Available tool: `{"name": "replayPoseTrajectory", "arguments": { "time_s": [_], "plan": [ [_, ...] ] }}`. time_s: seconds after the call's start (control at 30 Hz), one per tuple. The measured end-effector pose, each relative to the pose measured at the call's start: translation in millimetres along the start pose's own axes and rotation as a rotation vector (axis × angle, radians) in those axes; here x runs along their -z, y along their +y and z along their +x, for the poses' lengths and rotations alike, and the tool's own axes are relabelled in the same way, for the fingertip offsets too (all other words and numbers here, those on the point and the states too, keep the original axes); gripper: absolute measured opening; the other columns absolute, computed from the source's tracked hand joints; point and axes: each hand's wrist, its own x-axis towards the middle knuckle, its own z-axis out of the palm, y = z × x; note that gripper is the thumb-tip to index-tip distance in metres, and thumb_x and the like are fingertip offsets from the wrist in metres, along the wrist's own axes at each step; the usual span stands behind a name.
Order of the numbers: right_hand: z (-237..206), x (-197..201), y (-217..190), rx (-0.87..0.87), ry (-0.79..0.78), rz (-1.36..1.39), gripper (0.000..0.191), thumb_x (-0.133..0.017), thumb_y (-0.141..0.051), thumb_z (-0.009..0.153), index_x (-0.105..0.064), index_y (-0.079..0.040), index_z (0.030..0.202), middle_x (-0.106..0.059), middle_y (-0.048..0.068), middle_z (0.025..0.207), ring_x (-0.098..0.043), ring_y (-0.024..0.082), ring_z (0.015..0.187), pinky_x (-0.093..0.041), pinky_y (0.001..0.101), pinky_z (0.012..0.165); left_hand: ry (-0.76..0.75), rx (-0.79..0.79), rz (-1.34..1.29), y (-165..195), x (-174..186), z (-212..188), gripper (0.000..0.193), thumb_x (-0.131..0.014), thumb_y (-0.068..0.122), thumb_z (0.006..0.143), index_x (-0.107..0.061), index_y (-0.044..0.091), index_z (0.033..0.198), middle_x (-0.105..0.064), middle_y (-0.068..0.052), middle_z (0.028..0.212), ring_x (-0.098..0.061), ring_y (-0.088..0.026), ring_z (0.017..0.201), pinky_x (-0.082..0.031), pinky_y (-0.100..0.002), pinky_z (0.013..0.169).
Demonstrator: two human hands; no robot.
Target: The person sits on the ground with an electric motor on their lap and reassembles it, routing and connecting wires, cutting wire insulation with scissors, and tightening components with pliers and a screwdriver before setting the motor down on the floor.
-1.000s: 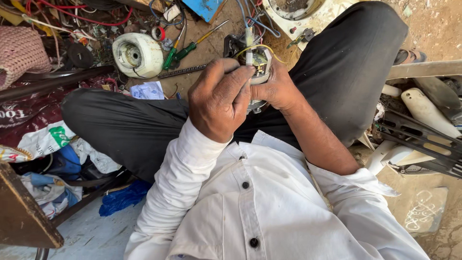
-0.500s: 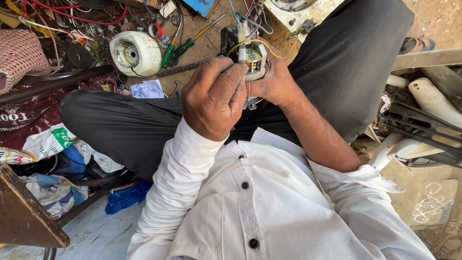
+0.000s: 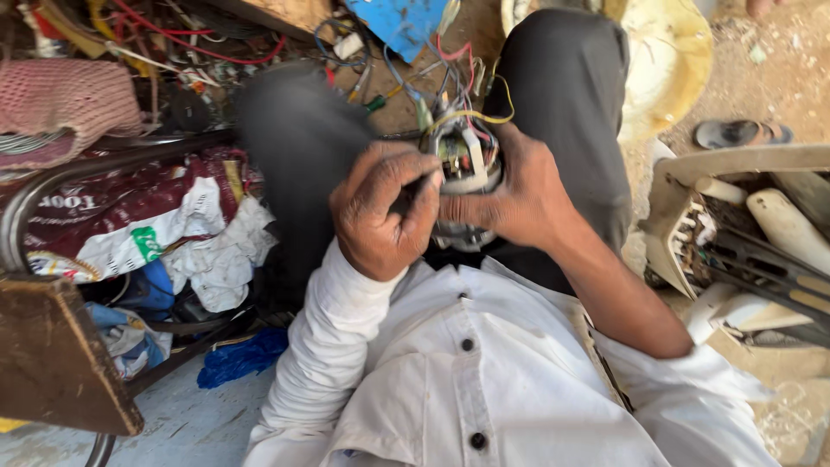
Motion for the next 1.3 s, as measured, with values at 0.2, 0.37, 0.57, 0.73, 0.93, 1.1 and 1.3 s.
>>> {"name": "replayPoseTrajectory", "arguments": {
  "time_s": [0.2, 0.37, 0.57, 0.73, 0.93, 1.1, 1.3],
  "plan": [
    [-9.1, -4.6, -37.7, -0.023, -0.007, -0.278, 0.084, -0.095, -0.050, 0.064, -0.060, 0.007, 0.114, -0.074, 0.018, 0.087, -0.076, 0.028, 0.076, -0.058, 0.0389, 0.069, 0.009, 0.135, -0.124, -8.9, 9.5, -19.0, 0.019, -0.077, -0.002, 0.094, -0.066, 0.003, 0.108, -0.068, -0.010, 0.102, -0.071, -0.017, 0.085, -0.059, -0.028, 0.072],
    [-17.7, -0.3, -51.8, -0.098, -0.031, -0.582, 0.083, -0.089, -0.061, 0.066, -0.063, 0.006, 0.108, -0.069, 0.020, 0.072, -0.070, 0.037, 0.066, -0.055, 0.0448, 0.061, -0.018, 0.260, -0.336, -13.6, 1.8, -30.3, 0.016, -0.073, -0.004, 0.098, -0.066, 0.003, 0.110, -0.068, -0.011, 0.104, -0.071, -0.016, 0.080, -0.060, -0.028, 0.067],
    [-27.8, 12.1, -59.9, 0.145, 0.107, -0.753, 0.072, -0.087, -0.056, 0.071, -0.067, 0.003, 0.106, -0.071, 0.016, 0.084, -0.070, 0.034, 0.073, -0.054, 0.0424, 0.063, 0.011, 0.049, -0.180, -17.8, -6.9, -23.5, 0.024, -0.077, -0.003, 0.097, -0.064, 0.005, 0.114, -0.067, -0.010, 0.106, -0.072, -0.021, 0.087, -0.060, -0.029, 0.074],
    [-47.4, 12.5, -52.9, 0.326, 0.288, -0.498, 0.040, -0.088, -0.026, 0.089, -0.069, 0.000, 0.114, -0.069, 0.013, 0.102, -0.070, 0.029, 0.094, -0.057, 0.0378, 0.080, 0.007, 0.073, -0.197, -16.1, -1.1, -24.3, 0.022, -0.077, -0.002, 0.097, -0.065, 0.006, 0.112, -0.068, -0.010, 0.105, -0.072, -0.022, 0.088, -0.060, -0.030, 0.073],
    [-65.3, -2.2, -31.6, 0.440, 0.293, -0.376, 0.028, -0.088, -0.014, 0.090, -0.075, -0.004, 0.113, -0.064, 0.009, 0.106, -0.059, 0.025, 0.099, -0.048, 0.0348, 0.089, -0.069, -0.077, -0.196, -13.5, 1.2, -27.6, 0.022, -0.079, -0.001, 0.095, -0.064, 0.005, 0.109, -0.067, -0.010, 0.106, -0.070, -0.026, 0.093, -0.059, -0.034, 0.078],
    [-58.2, -3.4, -22.3, 0.467, 0.289, -0.399, 0.015, -0.085, -0.008, 0.093, -0.076, -0.008, 0.104, -0.063, 0.007, 0.106, -0.056, 0.024, 0.101, -0.042, 0.0373, 0.096, -0.099, -0.107, -0.177, -11.9, 0.1, -25.9, 0.021, -0.079, -0.003, 0.093, -0.065, 0.004, 0.107, -0.067, -0.010, 0.105, -0.068, -0.028, 0.092, -0.058, -0.035, 0.078],
    [-56.8, -4.5, -24.0, 0.502, 0.292, -0.431, 0.020, -0.085, -0.013, 0.091, -0.072, -0.005, 0.104, -0.058, 0.015, 0.113, -0.054, 0.032, 0.113, -0.042, 0.0408, 0.099, -0.108, -0.084, -0.176, -9.9, -0.5, -25.9, 0.020, -0.078, -0.001, 0.094, -0.065, 0.005, 0.108, -0.067, -0.010, 0.106, -0.069, -0.028, 0.095, -0.058, -0.035, 0.080]
  ]
}}
